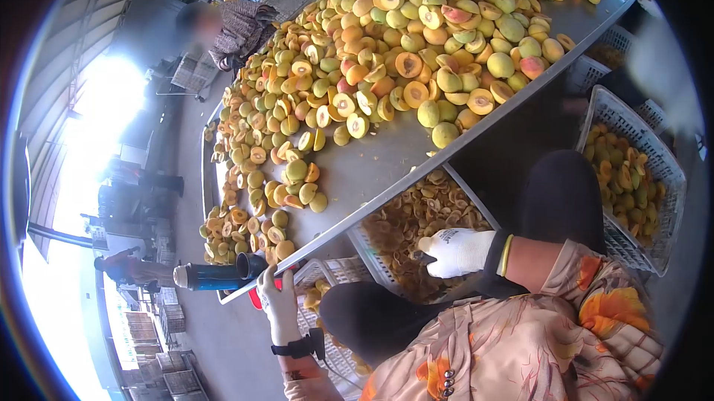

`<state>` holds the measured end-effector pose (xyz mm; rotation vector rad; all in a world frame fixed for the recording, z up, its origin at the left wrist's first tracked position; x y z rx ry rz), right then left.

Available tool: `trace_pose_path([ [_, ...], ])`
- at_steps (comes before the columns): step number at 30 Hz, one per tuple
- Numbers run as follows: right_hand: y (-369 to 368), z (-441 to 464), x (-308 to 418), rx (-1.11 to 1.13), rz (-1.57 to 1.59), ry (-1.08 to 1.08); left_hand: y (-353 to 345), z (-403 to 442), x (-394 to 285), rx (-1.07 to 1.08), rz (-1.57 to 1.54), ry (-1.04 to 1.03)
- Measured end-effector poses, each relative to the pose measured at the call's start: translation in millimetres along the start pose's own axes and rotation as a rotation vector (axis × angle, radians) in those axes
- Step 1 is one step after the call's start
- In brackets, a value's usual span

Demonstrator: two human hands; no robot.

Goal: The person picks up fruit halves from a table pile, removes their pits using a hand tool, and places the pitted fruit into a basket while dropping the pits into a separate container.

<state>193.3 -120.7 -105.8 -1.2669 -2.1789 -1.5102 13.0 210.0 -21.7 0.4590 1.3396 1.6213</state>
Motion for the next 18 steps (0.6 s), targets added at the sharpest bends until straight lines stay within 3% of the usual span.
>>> trace_pose_path([
  [2, -8.3, 9.1, 0.9, -0.025, 0.004, 0.038, -18.1, 44.6, -6.8, -0.02, -0.171, -0.043],
  [4, -2.6, 8.1, 3.1, 0.014, -0.052, 0.032, -53.3, 92.1, -28.8, 0.175, -0.396, 0.002],
  [7, -9.3, 9.8, -4.3, 0.01, -0.077, 0.02, -117.0, 144.5, -45.8, 0.308, -0.236, -0.098],
  [10, -12.6, 11.6, -5.9, -0.025, -0.053, 0.071, -154.9, 163.0, -57.9, 0.349, 0.112, 0.074],
  [13, -14.4, 12.9, -5.0, -0.095, -0.015, 0.132, -167.1, 170.7, -34.1, 0.269, 0.052, 0.104],
  [17, 5.4, 4.7, 3.8, -0.301, 0.157, 0.134, -126.1, 135.4, -23.9, 0.233, -1.126, 0.438],
  [18, 18.2, -3.8, 11.6, -0.318, 0.266, 0.131, -98.5, 120.3, -46.9, 0.26, -1.206, 0.474],
])
Point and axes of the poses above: each hand's wrist, its own z-axis towards the middle knuckle, its own y-axis out of the back of the hand, x = y × z, the point moved 5 cm from there along z, towards the middle knuckle, and after that the axes turned 13 degrees about -z, right-handed, at the moved point
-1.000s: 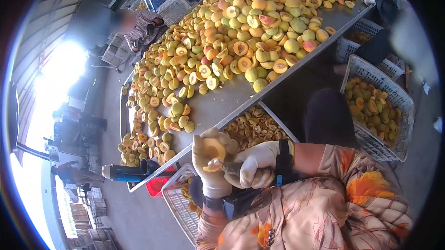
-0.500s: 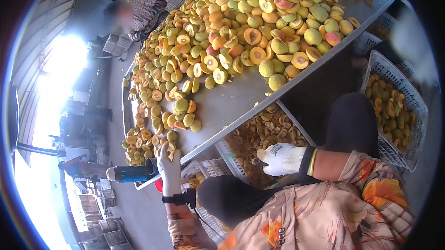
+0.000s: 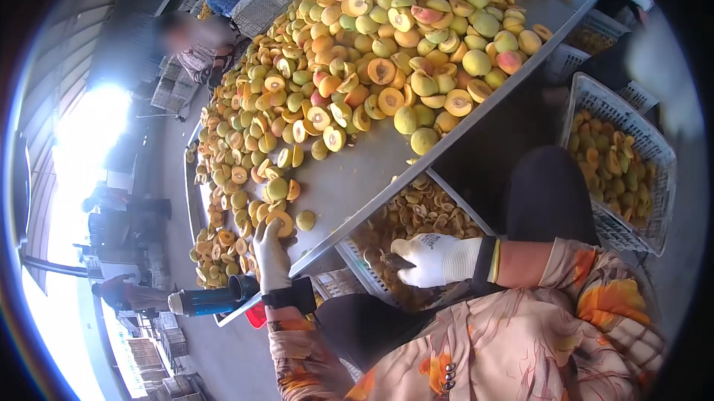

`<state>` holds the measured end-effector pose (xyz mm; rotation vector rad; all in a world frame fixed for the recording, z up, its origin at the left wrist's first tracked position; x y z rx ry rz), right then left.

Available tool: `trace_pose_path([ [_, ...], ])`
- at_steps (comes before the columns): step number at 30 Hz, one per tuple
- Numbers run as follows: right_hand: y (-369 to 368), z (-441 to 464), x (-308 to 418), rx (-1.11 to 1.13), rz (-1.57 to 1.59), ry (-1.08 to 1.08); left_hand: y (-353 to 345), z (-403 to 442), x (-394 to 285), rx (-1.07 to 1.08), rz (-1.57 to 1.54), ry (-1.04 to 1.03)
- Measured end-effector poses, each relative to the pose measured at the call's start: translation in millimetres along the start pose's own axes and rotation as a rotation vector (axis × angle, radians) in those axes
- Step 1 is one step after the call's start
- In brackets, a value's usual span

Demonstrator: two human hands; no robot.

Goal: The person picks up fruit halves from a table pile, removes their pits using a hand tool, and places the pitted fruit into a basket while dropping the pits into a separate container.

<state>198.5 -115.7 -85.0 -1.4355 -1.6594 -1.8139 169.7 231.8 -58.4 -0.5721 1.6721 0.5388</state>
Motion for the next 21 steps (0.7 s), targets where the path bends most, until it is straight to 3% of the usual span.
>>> trace_pose_path([
  [2, -1.5, 1.2, 12.3, -0.182, 0.135, 0.144, -12.7, -48.1, -8.2, 0.093, -0.229, -0.084],
  [4, -0.2, 0.5, 35.2, -0.213, 0.153, 0.205, -28.6, -90.9, -11.4, 0.06, -0.46, -0.009],
  [8, -4.8, -7.7, 74.6, -0.286, 0.043, 0.269, -61.0, -156.4, -16.9, 0.086, -0.084, -0.389],
  [13, -7.6, -34.5, 96.6, -0.398, -0.004, 0.308, -102.8, -205.0, -26.4, 0.102, -0.534, -0.192],
  [21, -18.4, -57.7, 99.6, -0.504, 0.057, 0.367, -115.2, -235.5, -36.8, 0.112, -0.545, -0.313],
])
Point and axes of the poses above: each hand's wrist, its own z-axis towards the middle knuckle, its own y-axis out of the back of the hand, x = y × z, the point moved 5 cm from there along z, towards the middle knuckle, and after that the axes turned 13 degrees about -z, right-handed, at the moved point
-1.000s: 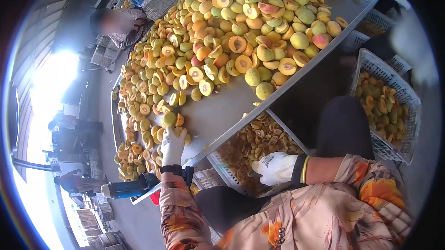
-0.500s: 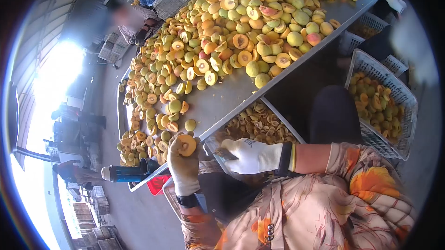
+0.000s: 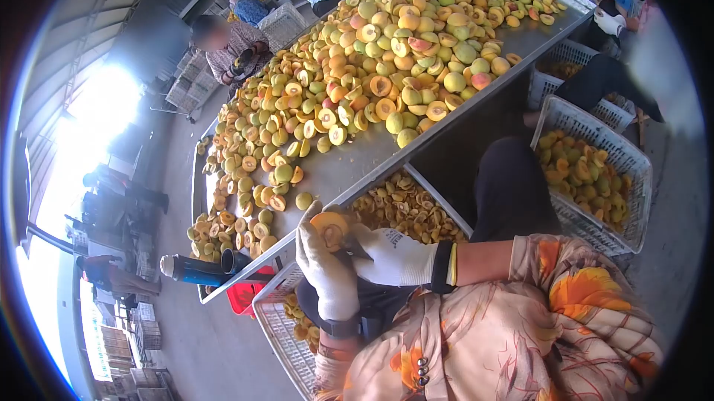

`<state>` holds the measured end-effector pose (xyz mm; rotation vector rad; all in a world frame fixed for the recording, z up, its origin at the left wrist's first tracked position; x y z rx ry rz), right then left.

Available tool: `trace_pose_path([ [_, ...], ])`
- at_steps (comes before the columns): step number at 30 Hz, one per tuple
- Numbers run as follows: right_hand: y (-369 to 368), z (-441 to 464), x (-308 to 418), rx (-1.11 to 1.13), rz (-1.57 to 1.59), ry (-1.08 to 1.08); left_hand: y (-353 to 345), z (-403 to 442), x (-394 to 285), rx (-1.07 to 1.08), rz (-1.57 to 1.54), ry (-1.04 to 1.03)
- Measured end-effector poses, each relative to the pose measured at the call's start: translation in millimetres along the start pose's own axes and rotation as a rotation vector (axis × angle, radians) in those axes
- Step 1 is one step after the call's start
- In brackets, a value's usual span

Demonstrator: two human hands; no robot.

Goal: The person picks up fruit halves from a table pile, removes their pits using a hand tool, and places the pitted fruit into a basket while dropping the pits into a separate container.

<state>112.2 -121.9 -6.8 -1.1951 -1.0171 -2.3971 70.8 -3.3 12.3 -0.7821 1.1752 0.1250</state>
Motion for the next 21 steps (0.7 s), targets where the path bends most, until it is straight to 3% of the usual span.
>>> trace_pose_path([
  [8, -7.8, -4.9, -0.9, 0.084, -0.008, -0.067, -3.8, -18.9, -7.7, -0.058, 0.046, -0.113],
  [14, -26.7, 0.6, -18.1, 0.119, 0.012, 0.058, 8.2, -1.8, -1.8, -0.046, 0.179, -0.206],
  [19, -27.6, 11.2, -25.9, 0.029, 0.146, 0.255, 4.1, 9.4, 8.4, 0.012, 0.16, -0.15],
  [21, -22.5, 14.8, -30.4, 0.18, 0.268, 0.137, 8.7, 17.5, 12.0, 0.077, 0.141, -0.085],
])
Point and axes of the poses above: each hand's wrist, its own z-axis towards the middle knuckle, its own y-axis out of the back of the hand, x = y × z, the point moved 5 cm from there along z, towards the middle knuckle, and after that the axes turned 13 degrees about -z, right-handed, at the moved point
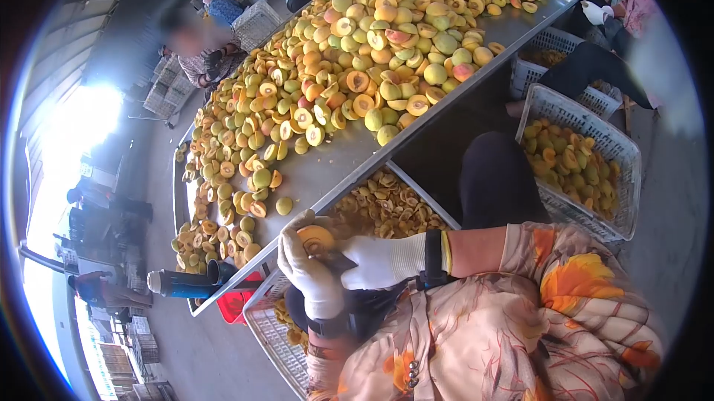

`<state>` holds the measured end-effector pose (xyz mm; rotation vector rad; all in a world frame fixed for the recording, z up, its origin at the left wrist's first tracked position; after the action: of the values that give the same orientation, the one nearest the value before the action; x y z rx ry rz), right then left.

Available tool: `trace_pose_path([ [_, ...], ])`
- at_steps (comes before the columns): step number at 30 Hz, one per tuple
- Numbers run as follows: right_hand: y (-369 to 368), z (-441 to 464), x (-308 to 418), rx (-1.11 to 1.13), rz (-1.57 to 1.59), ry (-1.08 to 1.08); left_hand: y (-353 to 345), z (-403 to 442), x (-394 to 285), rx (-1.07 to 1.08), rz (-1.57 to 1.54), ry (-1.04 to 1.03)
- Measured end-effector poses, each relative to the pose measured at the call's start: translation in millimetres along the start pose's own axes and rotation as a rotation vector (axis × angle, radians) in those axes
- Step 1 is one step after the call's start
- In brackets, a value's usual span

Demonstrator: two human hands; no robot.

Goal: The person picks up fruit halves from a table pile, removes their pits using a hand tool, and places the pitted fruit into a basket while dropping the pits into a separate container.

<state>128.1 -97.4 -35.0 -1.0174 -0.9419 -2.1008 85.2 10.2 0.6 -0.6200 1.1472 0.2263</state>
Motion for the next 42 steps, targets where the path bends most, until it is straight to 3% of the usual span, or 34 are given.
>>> trace_pose_path([
  [1, 0.4, -5.8, -2.6, 0.154, 0.134, -0.192, 0.8, 1.3, 0.3, -0.012, 0.004, 0.082],
  [5, -2.1, -11.3, -14.0, 0.399, 0.36, -0.437, -0.9, 5.5, 7.6, 0.028, -0.064, 0.116],
  [7, 1.6, -10.1, -16.0, 0.423, 0.331, -0.437, -2.1, 4.2, 9.2, -0.041, -0.058, 0.148],
  [10, 7.6, -8.1, -13.2, 0.452, 0.281, -0.398, 0.3, 6.1, 9.4, 0.049, 0.02, 0.107],
  [17, 24.2, -6.3, 5.6, 0.649, 0.756, -0.67, -11.1, 12.6, 11.4, 0.081, -0.202, 0.236],
  [20, 21.6, 0.7, -5.6, 0.534, 0.543, -0.463, -5.1, 22.6, 8.0, 0.271, 0.187, -0.02],
  [21, 22.3, 0.2, -4.0, 0.577, 0.582, -0.513, -5.7, 26.7, 4.0, 0.349, 0.271, -0.056],
  [24, 23.1, 1.6, 5.1, 0.702, 0.774, -0.629, -6.3, 24.8, 5.8, 0.231, 0.098, 0.119],
  [27, 15.3, -2.9, 8.1, 0.722, 1.034, -0.686, -9.3, 17.9, 19.6, 0.17, -0.286, 0.254],
  [30, 14.7, 4.4, 5.1, 0.703, 0.886, -0.576, 7.1, 21.9, 22.0, -0.067, -0.295, 0.27],
  [33, 19.9, 0.6, -18.2, 0.774, 0.632, -0.631, 59.8, 24.3, 4.4, -0.255, -0.219, 0.178],
  [34, 23.0, 1.2, -29.6, 0.776, 0.27, -0.599, 92.4, 22.5, -6.0, -0.263, -0.158, 0.117],
  [35, 29.6, 1.8, -37.5, 0.738, -0.049, -0.488, 123.9, 18.4, -18.1, -0.301, 0.063, 0.128],
  [36, 31.9, -10.6, -58.5, 0.722, -0.314, -0.514, 155.5, 16.3, -31.0, -0.33, 0.288, 0.139],
  [37, 37.3, -25.0, -75.9, 0.719, -0.532, -0.506, 189.4, 21.5, -38.3, -0.237, 0.742, 0.178],
  [38, 39.7, -27.8, -82.3, 0.786, -0.578, -0.572, 209.4, 27.9, -39.4, -0.131, 1.192, 0.215],
  [39, 38.4, -28.7, -87.6, 0.755, -0.531, -0.608, 222.0, 29.0, -38.7, -0.145, 1.555, 0.087],
  [42, 30.3, -26.0, -96.2, 0.74, -0.51, -0.661, 211.2, 85.4, -19.0, -0.081, 1.278, 0.071],
])
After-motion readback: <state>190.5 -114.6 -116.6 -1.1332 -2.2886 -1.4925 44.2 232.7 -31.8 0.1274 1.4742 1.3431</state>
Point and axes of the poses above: each hand's wrist, its own z-axis towards the middle knuckle, its own y-axis out of the back of the hand, x = y × z, the point moved 5 cm from there along z, towards the middle knuckle, and after that the axes turned 13 degrees about -z, right-handed, at the moved point
